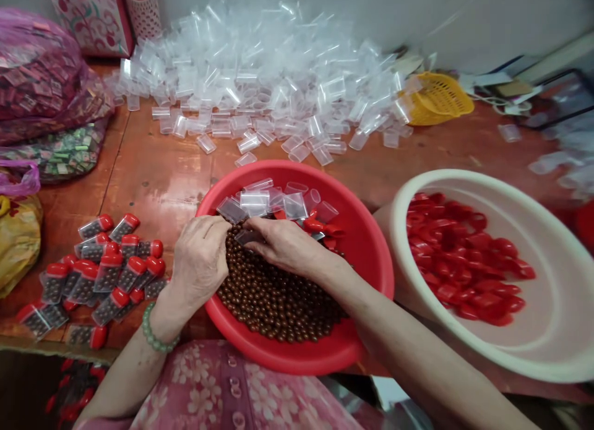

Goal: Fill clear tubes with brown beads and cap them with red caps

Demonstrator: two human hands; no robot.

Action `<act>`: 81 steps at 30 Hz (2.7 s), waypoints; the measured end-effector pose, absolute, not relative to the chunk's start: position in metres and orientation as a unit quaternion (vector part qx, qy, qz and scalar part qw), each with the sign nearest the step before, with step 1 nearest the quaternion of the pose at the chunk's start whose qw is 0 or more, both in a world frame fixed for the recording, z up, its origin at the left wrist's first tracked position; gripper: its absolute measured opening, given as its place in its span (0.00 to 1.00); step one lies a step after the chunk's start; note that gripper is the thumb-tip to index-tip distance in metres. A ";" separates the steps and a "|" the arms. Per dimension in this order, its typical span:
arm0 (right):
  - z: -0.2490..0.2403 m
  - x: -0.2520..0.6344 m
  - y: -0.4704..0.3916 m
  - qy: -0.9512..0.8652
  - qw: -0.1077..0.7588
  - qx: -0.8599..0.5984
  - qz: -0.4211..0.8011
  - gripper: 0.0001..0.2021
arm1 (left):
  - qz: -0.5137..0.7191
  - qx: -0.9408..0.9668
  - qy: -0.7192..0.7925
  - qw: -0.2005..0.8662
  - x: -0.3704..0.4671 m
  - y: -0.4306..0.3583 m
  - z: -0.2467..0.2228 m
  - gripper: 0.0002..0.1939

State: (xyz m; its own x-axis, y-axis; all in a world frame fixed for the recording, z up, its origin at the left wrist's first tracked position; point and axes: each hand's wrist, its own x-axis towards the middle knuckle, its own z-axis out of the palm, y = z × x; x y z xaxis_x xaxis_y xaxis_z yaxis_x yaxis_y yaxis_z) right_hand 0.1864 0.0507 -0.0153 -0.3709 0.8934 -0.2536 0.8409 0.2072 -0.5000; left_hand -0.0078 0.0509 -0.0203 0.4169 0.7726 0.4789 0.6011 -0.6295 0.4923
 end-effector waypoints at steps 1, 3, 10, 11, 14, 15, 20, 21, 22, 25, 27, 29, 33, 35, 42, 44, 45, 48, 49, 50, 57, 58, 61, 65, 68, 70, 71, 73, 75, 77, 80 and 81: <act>-0.016 0.187 0.049 -0.760 0.083 -0.561 0.318 0.13 | 0.338 0.838 0.412 0.114 -0.008 0.052 -0.021 0.10; -0.021 0.186 0.046 -0.724 0.155 -0.578 0.344 0.14 | 0.315 0.849 0.413 0.101 -0.008 0.053 -0.022 0.10; -0.040 0.162 0.027 -0.615 0.154 -0.640 0.434 0.03 | 0.274 0.860 0.421 0.085 -0.007 0.052 -0.022 0.11; -0.041 0.159 0.024 -0.599 0.139 -0.640 0.461 0.04 | 0.270 0.861 0.423 0.087 -0.007 0.052 -0.022 0.11; -0.042 0.157 0.019 -0.549 0.092 -0.638 0.532 0.06 | 0.252 0.865 0.424 0.097 -0.006 0.054 -0.023 0.12; -0.043 0.157 0.019 -0.527 0.075 -0.635 0.561 0.06 | 0.245 0.866 0.425 0.099 -0.006 0.054 -0.023 0.12; -0.050 0.161 0.023 -0.400 0.023 -0.601 0.692 0.05 | 0.202 0.897 0.364 0.150 -0.011 0.052 -0.013 0.12; -0.050 0.162 0.024 -0.382 0.025 -0.595 0.707 0.06 | 0.189 0.906 0.335 0.174 -0.013 0.050 -0.009 0.11; -0.050 0.162 0.024 -0.366 0.030 -0.589 0.720 0.06 | 0.173 0.914 0.307 0.200 -0.016 0.049 -0.004 0.11; -0.048 0.164 0.024 -0.331 0.049 -0.572 0.749 0.05 | 0.099 0.924 0.260 0.263 -0.021 0.043 0.009 0.11; -0.047 0.166 0.024 -0.314 0.066 -0.563 0.762 0.04 | 0.049 0.926 0.264 0.265 -0.021 0.039 0.014 0.13; -0.047 0.169 0.022 -0.300 0.086 -0.555 0.771 0.03 | 0.029 0.928 0.269 0.255 -0.017 0.035 0.015 0.18; -0.045 0.171 0.017 -0.287 0.124 -0.547 0.777 0.05 | 0.092 0.921 0.265 0.272 -0.010 0.029 0.008 0.17; -0.040 0.169 0.012 -0.291 0.137 -0.549 0.771 0.08 | 0.127 0.906 0.279 0.290 -0.008 0.028 0.005 0.13; -0.010 0.162 -0.014 -0.592 0.146 -0.605 0.512 0.06 | 0.278 0.775 0.352 0.446 -0.012 0.032 0.003 0.13; -0.001 0.168 -0.021 -0.684 0.105 -0.610 0.385 0.06 | 0.267 0.766 0.346 0.471 -0.011 0.031 0.004 0.12; 0.002 0.172 -0.023 -0.703 0.082 -0.620 0.338 0.07 | 0.260 0.764 0.344 0.480 -0.011 0.031 0.004 0.11; 0.005 0.189 -0.023 -0.698 0.016 -0.682 0.218 0.08 | 0.262 0.759 0.357 0.477 -0.007 0.032 0.005 0.09; 0.003 0.195 -0.021 -0.690 -0.005 -0.701 0.181 0.08 | 0.264 0.761 0.359 0.471 -0.006 0.032 0.005 0.08; 0.000 0.201 -0.019 -0.683 -0.024 -0.714 0.152 0.07 | 0.265 0.764 0.355 0.468 -0.005 0.033 0.006 0.08; -0.021 0.213 -0.010 -0.705 -0.036 -0.686 0.177 0.06 | 0.254 0.755 0.345 0.496 -0.002 0.040 0.010 0.08; -0.020 0.213 -0.010 -0.702 -0.001 -0.687 0.188 0.06 | 0.253 0.750 0.346 0.504 -0.002 0.040 0.010 0.08; -0.015 0.215 -0.010 -0.640 0.200 -0.679 0.300 0.10 | 0.255 0.726 0.359 0.528 -0.004 0.040 0.011 0.08; -0.005 0.212 -0.011 -0.501 0.391 -0.584 0.505 0.18 | 0.248 0.692 0.359 0.576 -0.005 0.037 0.010 0.09; 0.003 0.205 -0.011 -0.479 0.415 -0.540 0.554 0.21 | 0.262 0.702 0.360 0.556 -0.005 0.036 0.010 0.08; 0.007 0.198 -0.010 -0.477 0.442 -0.527 0.547 0.19 | 0.270 0.710 0.353 0.546 -0.005 0.037 0.011 0.08; 0.009 0.195 -0.009 -0.474 0.458 -0.521 0.542 0.18 | 0.273 0.709 0.351 0.548 -0.005 0.038 0.011 0.08; 0.010 0.189 -0.008 -0.467 0.482 -0.512 0.536 0.17 | 0.284 0.699 0.356 0.552 -0.005 0.039 0.012 0.09; 0.009 0.185 -0.006 -0.464 0.487 -0.514 0.533 0.16 | 0.287 0.679 0.365 0.569 -0.005 0.039 0.013 0.09; 0.007 0.183 -0.005 -0.463 0.482 -0.525 0.527 0.16 | 0.296 0.652 0.369 0.593 -0.005 0.040 0.013 0.09; 0.007 0.182 -0.003 -0.495 0.449 -0.565 0.484 0.15 | 0.335 0.621 0.383 0.597 -0.004 0.040 0.010 0.09; 0.008 0.182 -0.002 -0.519 0.429 -0.578 0.461 0.13 | 0.345 0.615 0.390 0.593 -0.003 0.040 0.009 0.09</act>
